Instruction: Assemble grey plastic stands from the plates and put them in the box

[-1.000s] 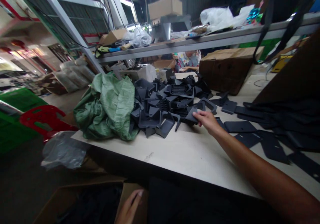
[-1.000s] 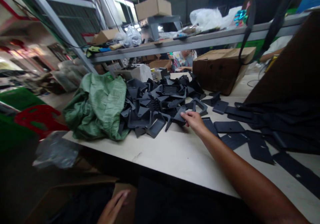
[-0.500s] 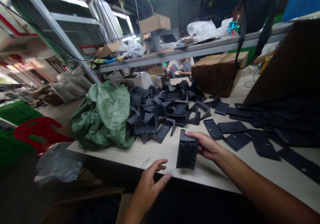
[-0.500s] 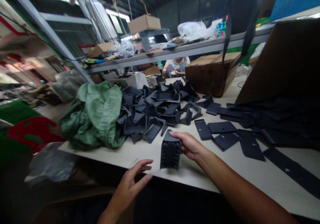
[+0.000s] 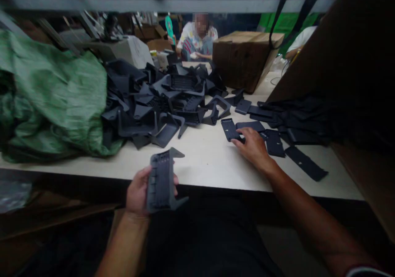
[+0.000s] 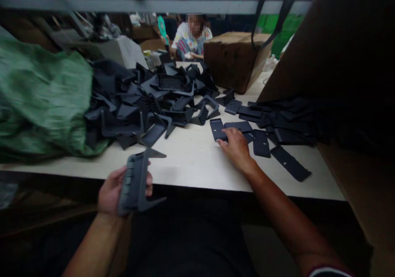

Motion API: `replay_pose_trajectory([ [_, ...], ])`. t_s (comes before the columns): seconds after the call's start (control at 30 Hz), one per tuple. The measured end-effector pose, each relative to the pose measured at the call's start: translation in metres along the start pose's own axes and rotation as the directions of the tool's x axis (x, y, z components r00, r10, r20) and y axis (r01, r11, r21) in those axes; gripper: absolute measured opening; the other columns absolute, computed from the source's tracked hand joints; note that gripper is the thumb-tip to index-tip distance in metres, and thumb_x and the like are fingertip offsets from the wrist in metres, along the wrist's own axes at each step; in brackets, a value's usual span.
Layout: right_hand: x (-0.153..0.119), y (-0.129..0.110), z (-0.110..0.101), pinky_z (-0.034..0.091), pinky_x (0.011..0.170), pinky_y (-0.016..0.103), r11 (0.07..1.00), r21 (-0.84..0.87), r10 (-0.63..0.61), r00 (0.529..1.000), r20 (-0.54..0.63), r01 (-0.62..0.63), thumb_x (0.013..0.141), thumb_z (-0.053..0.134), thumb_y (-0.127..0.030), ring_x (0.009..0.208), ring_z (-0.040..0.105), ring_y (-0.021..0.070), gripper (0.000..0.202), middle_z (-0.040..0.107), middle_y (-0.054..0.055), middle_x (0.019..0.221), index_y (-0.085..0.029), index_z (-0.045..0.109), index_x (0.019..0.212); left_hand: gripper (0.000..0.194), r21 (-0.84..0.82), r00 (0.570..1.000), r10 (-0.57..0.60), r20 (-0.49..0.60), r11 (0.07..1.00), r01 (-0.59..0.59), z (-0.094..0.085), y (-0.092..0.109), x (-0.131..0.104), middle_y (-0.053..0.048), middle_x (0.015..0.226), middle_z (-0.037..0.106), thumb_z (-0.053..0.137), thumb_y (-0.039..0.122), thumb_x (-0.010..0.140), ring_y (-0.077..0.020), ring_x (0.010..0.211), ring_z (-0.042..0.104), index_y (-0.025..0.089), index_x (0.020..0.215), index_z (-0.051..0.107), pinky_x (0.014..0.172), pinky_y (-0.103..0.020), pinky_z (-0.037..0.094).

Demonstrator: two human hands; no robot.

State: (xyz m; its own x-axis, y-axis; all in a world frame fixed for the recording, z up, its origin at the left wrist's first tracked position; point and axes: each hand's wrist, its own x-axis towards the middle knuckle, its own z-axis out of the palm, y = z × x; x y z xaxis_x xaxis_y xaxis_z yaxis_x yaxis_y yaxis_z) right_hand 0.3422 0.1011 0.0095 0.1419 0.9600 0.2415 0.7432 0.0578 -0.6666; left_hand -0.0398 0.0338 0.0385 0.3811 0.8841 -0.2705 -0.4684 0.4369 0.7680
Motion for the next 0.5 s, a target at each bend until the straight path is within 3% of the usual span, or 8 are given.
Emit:
replay_pose_trajectory([
  [0.13,-0.004,0.026,-0.008,0.040,0.118,0.060,0.967,-0.234,-0.092,0.995,0.042,0.100,0.090,0.075,-0.036,0.133,0.056,0.0415,0.043,0.067,0.020,0.139,-0.018,0.073,0.129,0.059,-0.234,0.989,0.102,0.103,0.969,-0.076,-0.011,-0.007,-0.007,-0.008,0.087,0.081,0.063,0.061,0.091,-0.0153,0.044,0.061,0.020,0.133,0.073,0.040,-0.025,0.049],
  [0.27,0.003,0.029,0.004,0.046,0.113,0.056,0.903,-0.360,-0.224,0.972,0.071,0.235,0.092,0.076,-0.042,0.126,0.060,0.0388,0.044,0.071,0.018,0.135,-0.018,0.074,0.129,0.073,-0.225,0.995,0.037,0.092,0.974,-0.015,-0.009,-0.018,-0.001,-0.014,0.100,0.083,0.067,0.069,0.084,-0.0258,0.065,0.074,0.020,0.138,0.070,0.054,-0.034,0.060],
  [0.4,0.016,0.026,0.018,0.050,0.108,0.056,0.892,-0.388,-0.201,0.973,0.114,0.230,0.090,0.078,-0.039,0.119,0.063,0.0389,0.039,0.074,0.018,0.128,-0.018,0.078,0.122,0.074,-0.219,0.996,0.063,0.059,0.975,-0.048,0.006,-0.019,-0.001,-0.019,0.108,0.082,0.066,0.069,0.084,-0.0366,0.090,0.080,0.017,0.136,0.069,0.072,-0.045,0.066],
  [0.5,0.020,0.024,0.023,0.050,0.106,0.057,0.884,-0.385,-0.210,0.961,0.179,0.265,0.093,0.071,-0.029,0.114,0.065,0.0381,0.021,0.078,0.017,0.116,-0.018,0.081,0.108,0.069,-0.192,0.993,0.103,0.053,0.977,-0.091,0.012,-0.016,-0.004,-0.022,0.113,0.081,0.067,0.067,0.084,-0.0392,0.094,0.080,0.013,0.128,0.072,0.080,-0.052,0.065],
])
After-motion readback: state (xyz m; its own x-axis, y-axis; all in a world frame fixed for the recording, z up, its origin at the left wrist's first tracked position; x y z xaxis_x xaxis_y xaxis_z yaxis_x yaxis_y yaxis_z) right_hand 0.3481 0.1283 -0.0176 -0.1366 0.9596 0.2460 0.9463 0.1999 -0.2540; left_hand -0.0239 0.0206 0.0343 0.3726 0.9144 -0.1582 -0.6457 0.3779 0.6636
